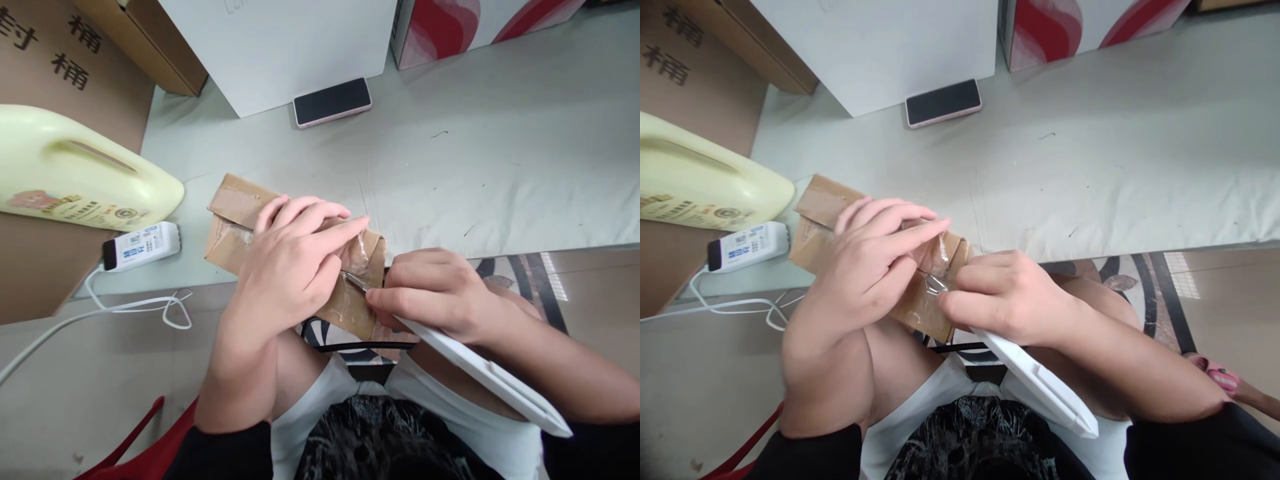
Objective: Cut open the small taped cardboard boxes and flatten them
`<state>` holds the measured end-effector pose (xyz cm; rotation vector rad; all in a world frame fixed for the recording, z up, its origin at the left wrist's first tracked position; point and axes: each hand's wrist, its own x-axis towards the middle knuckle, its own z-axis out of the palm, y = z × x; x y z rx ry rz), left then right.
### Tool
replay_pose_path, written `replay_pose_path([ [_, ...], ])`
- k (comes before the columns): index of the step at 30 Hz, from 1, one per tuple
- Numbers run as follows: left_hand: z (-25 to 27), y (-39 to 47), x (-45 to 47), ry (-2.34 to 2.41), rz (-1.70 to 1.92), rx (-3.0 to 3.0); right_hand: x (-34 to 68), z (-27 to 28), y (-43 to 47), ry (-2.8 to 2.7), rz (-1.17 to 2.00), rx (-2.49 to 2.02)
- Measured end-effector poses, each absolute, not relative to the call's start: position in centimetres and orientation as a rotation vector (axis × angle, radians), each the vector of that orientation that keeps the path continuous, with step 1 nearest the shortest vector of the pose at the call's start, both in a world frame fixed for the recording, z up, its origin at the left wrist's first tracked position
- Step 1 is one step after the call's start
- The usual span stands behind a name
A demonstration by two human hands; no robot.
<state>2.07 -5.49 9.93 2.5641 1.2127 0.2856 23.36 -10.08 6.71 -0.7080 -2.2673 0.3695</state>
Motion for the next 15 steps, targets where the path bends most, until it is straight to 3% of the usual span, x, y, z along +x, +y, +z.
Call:
replay_pose_path([
  [15,9.86,-5.58,2.02,1.21,0.304,2.566,23.53,6.52,-10.08,-2.277,0.336,-0.694],
])
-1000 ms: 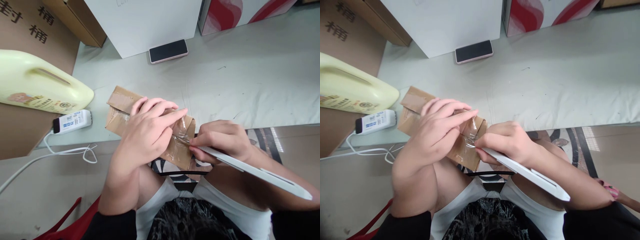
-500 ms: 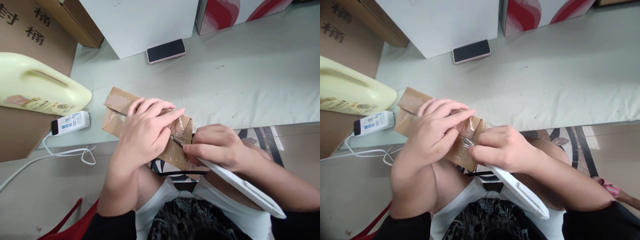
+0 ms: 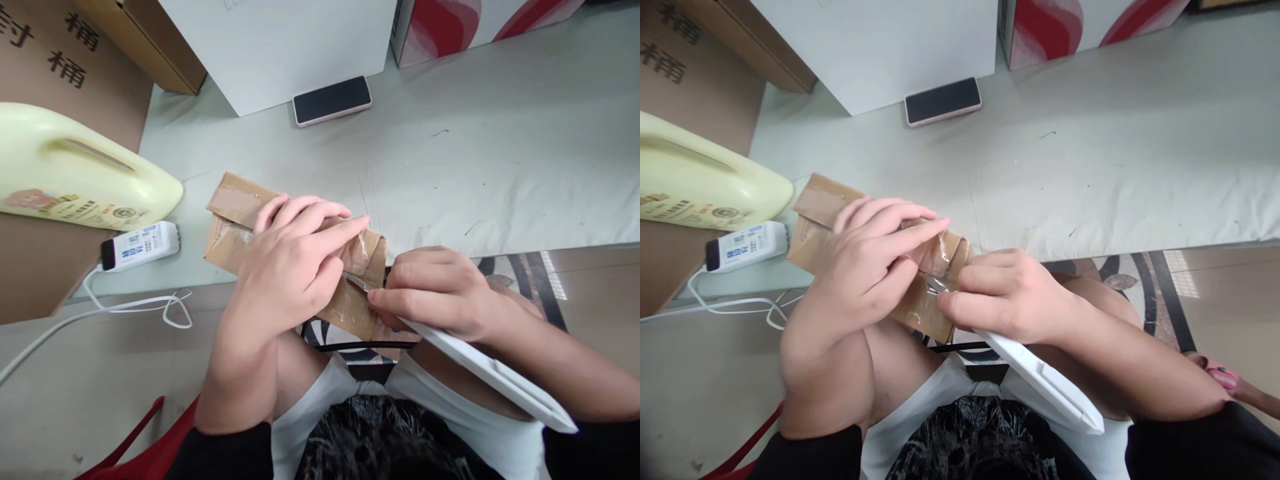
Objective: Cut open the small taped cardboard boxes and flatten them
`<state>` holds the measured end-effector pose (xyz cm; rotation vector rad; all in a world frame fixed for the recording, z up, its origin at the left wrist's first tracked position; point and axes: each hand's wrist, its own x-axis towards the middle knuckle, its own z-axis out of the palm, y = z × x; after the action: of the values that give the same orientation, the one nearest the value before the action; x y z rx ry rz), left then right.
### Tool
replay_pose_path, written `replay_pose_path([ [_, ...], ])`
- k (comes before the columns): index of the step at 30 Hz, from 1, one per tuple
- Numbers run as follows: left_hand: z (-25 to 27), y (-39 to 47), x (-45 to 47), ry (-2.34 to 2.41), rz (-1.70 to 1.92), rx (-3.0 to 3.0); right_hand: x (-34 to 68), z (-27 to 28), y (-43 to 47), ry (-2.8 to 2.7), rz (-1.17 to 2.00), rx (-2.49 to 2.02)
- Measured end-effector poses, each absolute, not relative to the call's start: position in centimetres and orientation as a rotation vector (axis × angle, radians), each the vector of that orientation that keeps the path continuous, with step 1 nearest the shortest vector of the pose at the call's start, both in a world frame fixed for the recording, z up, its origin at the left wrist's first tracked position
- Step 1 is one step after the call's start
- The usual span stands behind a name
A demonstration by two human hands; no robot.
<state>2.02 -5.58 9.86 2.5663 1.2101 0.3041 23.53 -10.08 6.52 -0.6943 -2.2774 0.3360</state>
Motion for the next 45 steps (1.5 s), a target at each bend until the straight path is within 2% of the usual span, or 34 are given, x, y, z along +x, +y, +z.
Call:
replay_pose_path([
  [14,9.8,-5.6,2.0,1.21,0.307,2.578,23.6,6.7,-10.1,-2.305,0.313,-0.729],
  [26,9.7,-5.6,2.0,1.221,0.315,2.59,23.9,7.6,-10.5,-2.287,0.52,-0.821],
  [38,10.0,-5.5,2.1,1.209,0.303,2.579,23.5,7.1,-10.4,-2.131,0.629,-0.863],
  [45,9.8,-5.5,2.1,1.224,0.289,2.596,23.7,8.1,-10.7,-2.218,0.677,-0.89],
])
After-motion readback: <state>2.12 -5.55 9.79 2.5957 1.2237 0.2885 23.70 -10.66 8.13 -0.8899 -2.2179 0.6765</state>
